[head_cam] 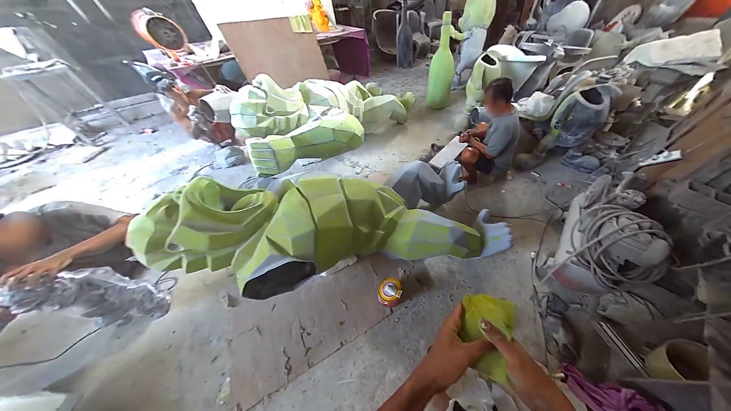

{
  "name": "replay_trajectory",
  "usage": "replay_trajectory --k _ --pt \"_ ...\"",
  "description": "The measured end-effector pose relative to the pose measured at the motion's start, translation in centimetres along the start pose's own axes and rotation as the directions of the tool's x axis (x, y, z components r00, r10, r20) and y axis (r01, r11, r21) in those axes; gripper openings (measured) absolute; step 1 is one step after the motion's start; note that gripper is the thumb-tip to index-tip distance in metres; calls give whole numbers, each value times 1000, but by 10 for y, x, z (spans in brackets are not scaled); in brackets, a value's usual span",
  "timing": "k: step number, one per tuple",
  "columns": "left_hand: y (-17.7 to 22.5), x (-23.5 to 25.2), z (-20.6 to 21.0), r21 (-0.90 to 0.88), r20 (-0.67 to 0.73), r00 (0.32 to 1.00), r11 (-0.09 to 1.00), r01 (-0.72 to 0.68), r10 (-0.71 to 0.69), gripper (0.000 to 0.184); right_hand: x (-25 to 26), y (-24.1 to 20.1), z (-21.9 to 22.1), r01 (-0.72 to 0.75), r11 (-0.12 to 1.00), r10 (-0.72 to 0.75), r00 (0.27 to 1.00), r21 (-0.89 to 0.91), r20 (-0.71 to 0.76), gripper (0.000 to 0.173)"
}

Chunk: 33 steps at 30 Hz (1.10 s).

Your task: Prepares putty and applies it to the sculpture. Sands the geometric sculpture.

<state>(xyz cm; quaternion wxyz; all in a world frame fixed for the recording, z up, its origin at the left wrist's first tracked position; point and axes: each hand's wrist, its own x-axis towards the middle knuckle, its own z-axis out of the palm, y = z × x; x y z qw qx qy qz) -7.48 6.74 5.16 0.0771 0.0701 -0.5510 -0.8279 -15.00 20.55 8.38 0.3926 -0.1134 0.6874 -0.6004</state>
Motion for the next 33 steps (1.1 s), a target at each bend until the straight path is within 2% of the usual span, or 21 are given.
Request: replay_trajectory --k 2,3,4,6,8,11,14,16,18,19,20,21,22,23,25,26,27,28,30,31,33 --pt "-1 -6 1 -104 -89 993 992 65 -74 69 6 20 -23 -16 994 24 996 -104 81 92" --pt "1 -7 0 -184 -188 977 981 67 -102 66 9 28 -34 33 988 -28 999 -154 32 99" --pt "3 -5 -3 -248 -315 940 968 50 -129 61 12 35 -43 75 982 -88 994 -171 -69 92" --pt "6 1 -15 -284 -537 830 959 -10 -151 55 8 35 -55 165 978 -192 950 -126 -247 66" --pt "4 1 -22 -245 -604 788 969 -39 -120 55 0 29 -53 283 954 -300 914 -100 -274 61" --pt "-3 -5 -12 -33 -547 837 999 -33 10 45 0 24 -36 382 906 -414 890 -184 -190 78" --pt "-8 -10 -14 241 -370 915 968 -72 160 37 6 26 -34 267 946 -307 920 -183 -243 71" --pt "-5 -17 -27 319 -134 986 946 -48 96 33 13 25 -41 202 973 -226 933 -113 -280 63" --pt "1 -24 -35 341 155 983 939 36 -94 31 27 23 -52 121 978 -171 931 -169 -324 54" --pt "1 -27 -35 334 263 951 940 69 -163 29 37 23 -59 35 941 -158 925 -336 -346 50" --pt "-1 -29 -34 318 314 930 944 84 -189 26 45 21 -68 -101 812 -146 919 -575 -367 49" --pt "-4 -33 -32 297 281 944 951 89 -176 24 51 18 -75 -232 607 -126 916 -760 -380 51" --pt "-6 -36 -31 271 151 978 958 97 -142 22 53 17 -81 -291 488 -110 915 -823 -389 50" --pt "-6 -35 -33 227 -43 995 969 94 -87 20 52 14 -88 -275 505 -110 920 -818 -377 45" --pt "-5 -29 -40 70 -400 916 996 58 -25 24 42 6 -90 -51 703 -237 924 -709 -301 31" --pt "-2 -29 -41 4 -476 879 999 32 -26 30 34 3 -82 116 804 -312 917 -583 -249 27" --pt "0 -29 -39 -20 -481 877 1000 -12 1 34 29 -1 -70 282 858 -393 898 -429 -195 26" --pt "2 -31 -34 -22 -420 907 998 -50 36 38 29 -5 -56 408 858 -470 869 -311 -157 24" --pt "14 -38 -20 -119 -150 988 992 -47 28 56 32 -4 -35 514 813 -558 821 -273 -116 23" --pt "21 -41 -15 -236 -12 1000 972 -21 18 61 35 -3 -29 537 790 -586 803 -297 -107 23" --pt "28 -42 -14 -520 140 988 854 24 58 62 38 -6 -18 576 720 -651 754 -386 -87 23"
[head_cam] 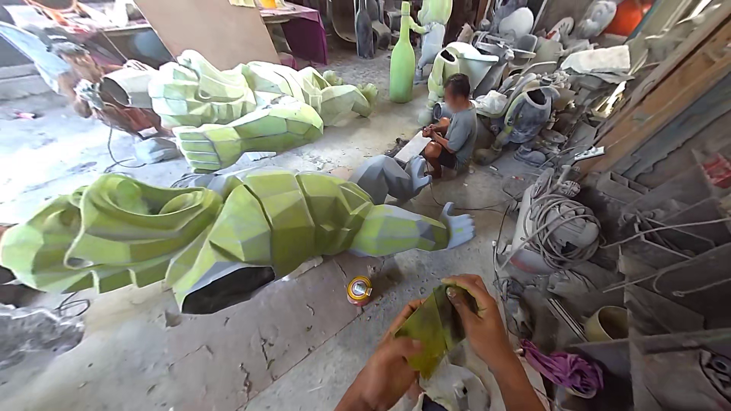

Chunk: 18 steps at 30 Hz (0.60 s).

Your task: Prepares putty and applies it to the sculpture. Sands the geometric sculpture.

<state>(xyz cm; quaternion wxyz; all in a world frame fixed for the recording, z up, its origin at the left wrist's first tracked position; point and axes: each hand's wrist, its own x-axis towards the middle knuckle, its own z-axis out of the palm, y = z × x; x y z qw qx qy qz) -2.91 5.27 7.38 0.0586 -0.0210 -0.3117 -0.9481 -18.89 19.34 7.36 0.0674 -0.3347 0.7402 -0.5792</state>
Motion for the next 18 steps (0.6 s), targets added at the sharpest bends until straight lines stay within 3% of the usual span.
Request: replay_trajectory --k 2,4,7,10,12,14,18 --pt "5 0 4 -290 122 992 956 47 -11 55 1 -11 9 115 980 -117 993 -165 -3 24" --pt "6 1 11 -393 148 987 913 114 -60 60 3 -23 16 217 899 -242 970 -381 -18 26" --pt "4 3 37 -202 -81 995 979 37 -55 68 15 -40 19 135 767 -200 979 -627 -33 40" --pt "-5 10 55 66 -224 974 998 -4 19 86 28 -51 26 -135 717 -27 975 -684 -220 48" --pt "-2 17 61 161 -280 959 987 1 45 86 29 -55 35 -190 654 -33 960 -732 -278 45" --pt "4 20 66 182 -326 943 983 -10 69 77 27 -52 41 -153 666 -57 965 -730 -254 44" --pt "13 25 66 154 -318 938 984 -93 139 63 17 -50 53 -91 801 -14 985 -592 -170 44"
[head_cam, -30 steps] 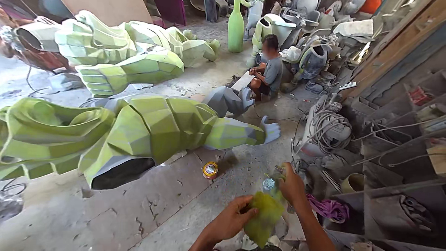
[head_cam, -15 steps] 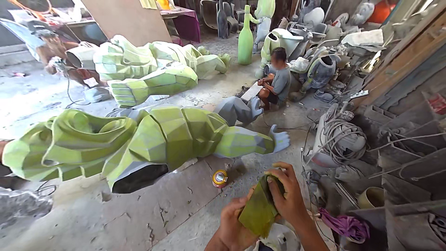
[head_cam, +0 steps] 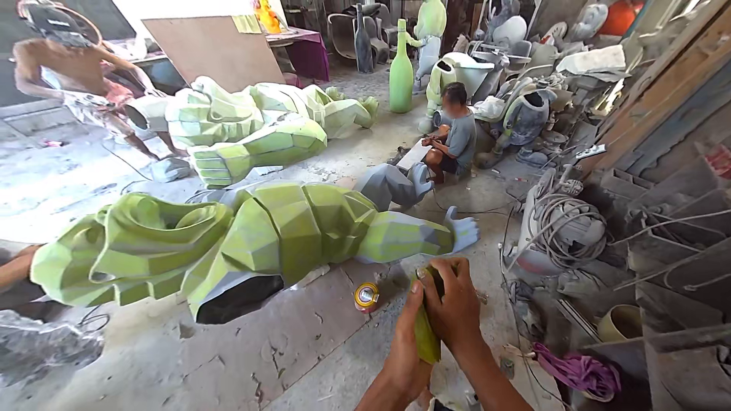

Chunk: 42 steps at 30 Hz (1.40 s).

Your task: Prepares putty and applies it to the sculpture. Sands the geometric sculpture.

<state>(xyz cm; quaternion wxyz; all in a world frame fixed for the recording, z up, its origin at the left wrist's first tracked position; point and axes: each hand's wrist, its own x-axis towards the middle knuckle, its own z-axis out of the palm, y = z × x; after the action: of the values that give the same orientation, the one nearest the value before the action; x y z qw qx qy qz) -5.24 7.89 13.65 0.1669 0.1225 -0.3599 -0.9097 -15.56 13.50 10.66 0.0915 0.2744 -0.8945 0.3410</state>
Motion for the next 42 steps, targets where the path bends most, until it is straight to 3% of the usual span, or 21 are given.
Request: replay_trajectory --k 3,6,9,12,15,16,17,18,20,22,23,26,28,30,31,33,36,38,42 --pt "-3 3 -3 48 -63 998 999 -25 28 61 -7 -8 -1 71 996 -73 997 -47 -39 39" --pt "-5 4 -4 26 -108 994 1000 -5 7 64 -15 -3 5 55 987 -68 994 151 85 41" --pt "-5 10 -6 -10 -206 979 1000 6 -8 65 -26 -4 10 109 929 -154 983 353 102 36" --pt "-7 7 -6 86 -246 966 994 -64 83 69 -30 -4 7 132 780 -260 958 612 124 34" --pt "-12 14 -21 135 -170 961 971 -197 219 93 -21 -6 -11 180 595 -340 939 783 43 28" --pt "-11 18 -26 152 -190 947 961 -231 258 92 -16 -5 -17 179 543 -330 944 820 12 28" --pt "-11 22 -30 154 -264 917 951 -267 300 78 -12 -3 -23 166 522 -292 956 837 -8 29" --pt "-11 26 -34 138 -348 872 939 -316 344 62 -5 1 -27 136 539 -219 975 831 -18 29" --pt "-12 26 -32 137 -434 816 924 -358 381 52 12 15 -28 -10 633 23 1000 774 -6 29" --pt "-18 12 -22 118 -322 893 949 -293 316 34 28 33 -23 -173 753 213 977 635 14 33" --pt "-21 2 -17 96 -222 945 970 -224 241 30 31 39 -22 -199 811 236 972 551 3 36" --pt "-30 -13 -13 -43 44 992 992 -116 118 45 27 34 -24 -3 941 48 991 339 -125 37" --pt "-41 -13 -14 -12 127 973 982 -191 191 61 21 26 -23 227 946 -181 962 230 -204 31" --pt "-49 -15 -13 108 164 944 946 -305 286 73 23 20 -27 335 924 -285 925 184 -252 29" --pt "-49 -14 -11 164 193 927 921 -354 322 80 29 18 -32 319 934 -269 924 161 -271 29" --pt "-44 -16 -6 261 278 897 872 -414 343 97 40 10 -42 144 986 -117 958 86 -260 34" --pt "-41 -20 -2 317 245 913 863 -393 325 85 36 -8 -40 -38 999 38 983 6 -180 42" --pt "-38 -19 -6 376 195 933 855 -356 303 84 24 -18 -36 -37 999 37 991 8 -129 43" --pt "-24 -16 -13 474 86 973 850 -229 214 89 0 -28 -28 103 991 -96 992 84 -84 39"
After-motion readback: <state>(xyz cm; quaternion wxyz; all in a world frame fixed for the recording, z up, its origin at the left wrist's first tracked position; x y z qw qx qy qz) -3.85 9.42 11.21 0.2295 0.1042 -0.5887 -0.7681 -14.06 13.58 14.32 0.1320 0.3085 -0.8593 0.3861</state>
